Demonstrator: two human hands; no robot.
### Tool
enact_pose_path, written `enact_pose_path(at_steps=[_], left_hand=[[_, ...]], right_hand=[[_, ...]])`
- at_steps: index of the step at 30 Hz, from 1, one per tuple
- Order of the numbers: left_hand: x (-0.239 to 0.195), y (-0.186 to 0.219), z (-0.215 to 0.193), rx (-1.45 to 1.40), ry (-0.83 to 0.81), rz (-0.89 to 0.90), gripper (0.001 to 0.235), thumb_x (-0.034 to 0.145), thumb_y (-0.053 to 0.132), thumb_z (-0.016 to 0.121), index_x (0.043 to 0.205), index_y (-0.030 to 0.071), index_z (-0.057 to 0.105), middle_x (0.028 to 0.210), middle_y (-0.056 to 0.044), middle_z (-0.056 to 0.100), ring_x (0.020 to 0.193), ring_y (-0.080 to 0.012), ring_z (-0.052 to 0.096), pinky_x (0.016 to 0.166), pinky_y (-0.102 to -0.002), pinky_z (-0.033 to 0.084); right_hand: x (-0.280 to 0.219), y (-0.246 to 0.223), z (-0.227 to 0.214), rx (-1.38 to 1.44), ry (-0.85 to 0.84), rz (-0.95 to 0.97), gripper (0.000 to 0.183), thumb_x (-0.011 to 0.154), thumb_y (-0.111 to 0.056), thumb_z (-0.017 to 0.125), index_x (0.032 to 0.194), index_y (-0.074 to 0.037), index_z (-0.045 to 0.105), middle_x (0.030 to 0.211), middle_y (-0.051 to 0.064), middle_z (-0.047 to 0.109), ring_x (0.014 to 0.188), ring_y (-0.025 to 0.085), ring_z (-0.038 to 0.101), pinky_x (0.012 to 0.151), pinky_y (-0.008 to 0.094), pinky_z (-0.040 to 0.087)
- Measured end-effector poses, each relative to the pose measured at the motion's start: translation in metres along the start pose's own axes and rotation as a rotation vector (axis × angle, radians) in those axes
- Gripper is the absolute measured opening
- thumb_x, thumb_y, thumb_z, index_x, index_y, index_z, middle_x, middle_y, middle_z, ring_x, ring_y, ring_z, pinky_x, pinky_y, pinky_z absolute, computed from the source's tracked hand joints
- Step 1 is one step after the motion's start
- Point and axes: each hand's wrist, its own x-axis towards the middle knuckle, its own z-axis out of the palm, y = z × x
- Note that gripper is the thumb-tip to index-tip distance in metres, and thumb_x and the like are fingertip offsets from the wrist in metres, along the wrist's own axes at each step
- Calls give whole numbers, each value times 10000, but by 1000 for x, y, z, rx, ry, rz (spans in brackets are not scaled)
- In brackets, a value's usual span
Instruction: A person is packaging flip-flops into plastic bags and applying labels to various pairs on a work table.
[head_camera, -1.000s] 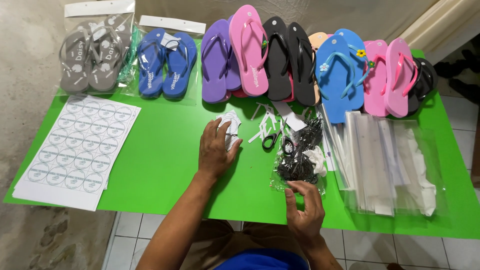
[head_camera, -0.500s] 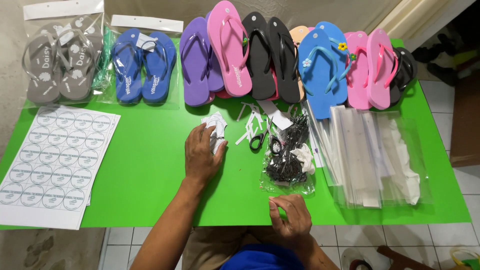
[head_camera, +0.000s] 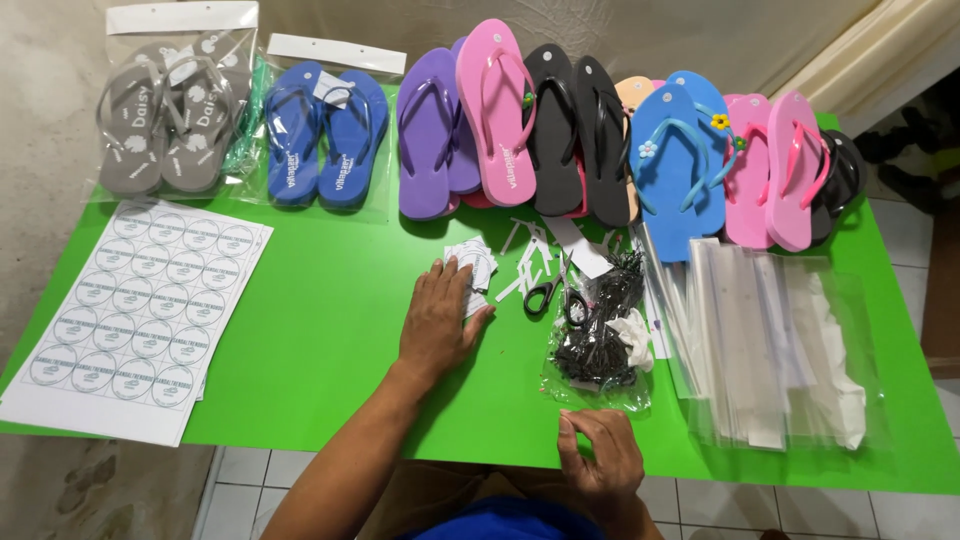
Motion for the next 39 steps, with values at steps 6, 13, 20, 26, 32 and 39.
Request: enact_pose_path(at_steps=[6, 13, 20, 26, 32, 39], left_hand=[[2, 3, -7, -55, 106, 24, 676, 945, 412, 693, 1450, 20, 476, 1560, -276, 417, 1426, -431, 415, 1196, -517, 313], [2, 0, -6, -100, 112, 2, 677, 947, 411, 695, 1460, 38, 458, 1554, -287, 410, 1429, -414, 417, 1208, -512, 313], [3, 0, -6, -79, 81, -7, 685, 951, 424, 683, 1472, 46, 449, 1554, -277, 407, 1433, -412, 405, 1204, -523, 307], [1, 0, -5, -108, 91, -14, 698, 948, 432, 686, 1478, 43, 449, 1536, -273, 433, 1423, -410, 416, 1203, -520, 311], [2, 1, -12, -174, 105, -56, 676, 942, 417, 698, 1468, 64, 463, 1525, -258, 447, 1407, -405, 430, 1182, -530, 342], [1, 0, -11, -230, 133, -87, 646, 937, 392, 709, 1445, 66, 478, 1499, -245, 486, 1379, -401, 468, 1166, -521, 371]], right_hand=[[0, -4, -1, -39, 11, 53, 80, 917, -127, 708, 914, -47, 705, 855, 87, 745, 753, 186, 700, 654, 272, 599], [-12, 5, 6, -37, 7, 52, 107, 929, -134, 673, 879, -42, 694, 813, 105, 753, 694, 188, 722, 577, 260, 606], [-13, 4, 5, -43, -11, 138, 142, 934, -185, 666, 881, -60, 707, 821, 83, 760, 698, 169, 727, 561, 251, 603], [-12, -1, 4, -58, -19, 172, 143, 933, -192, 668, 873, -70, 711, 824, 79, 768, 708, 166, 743, 578, 255, 616], [-7, -3, 5, -61, 8, 229, 181, 948, -221, 645, 869, -72, 711, 819, 80, 770, 684, 149, 741, 530, 244, 602], [-4, -6, 4, -75, -5, 285, 239, 958, -257, 622, 842, -68, 710, 811, 100, 765, 679, 172, 751, 525, 264, 611]])
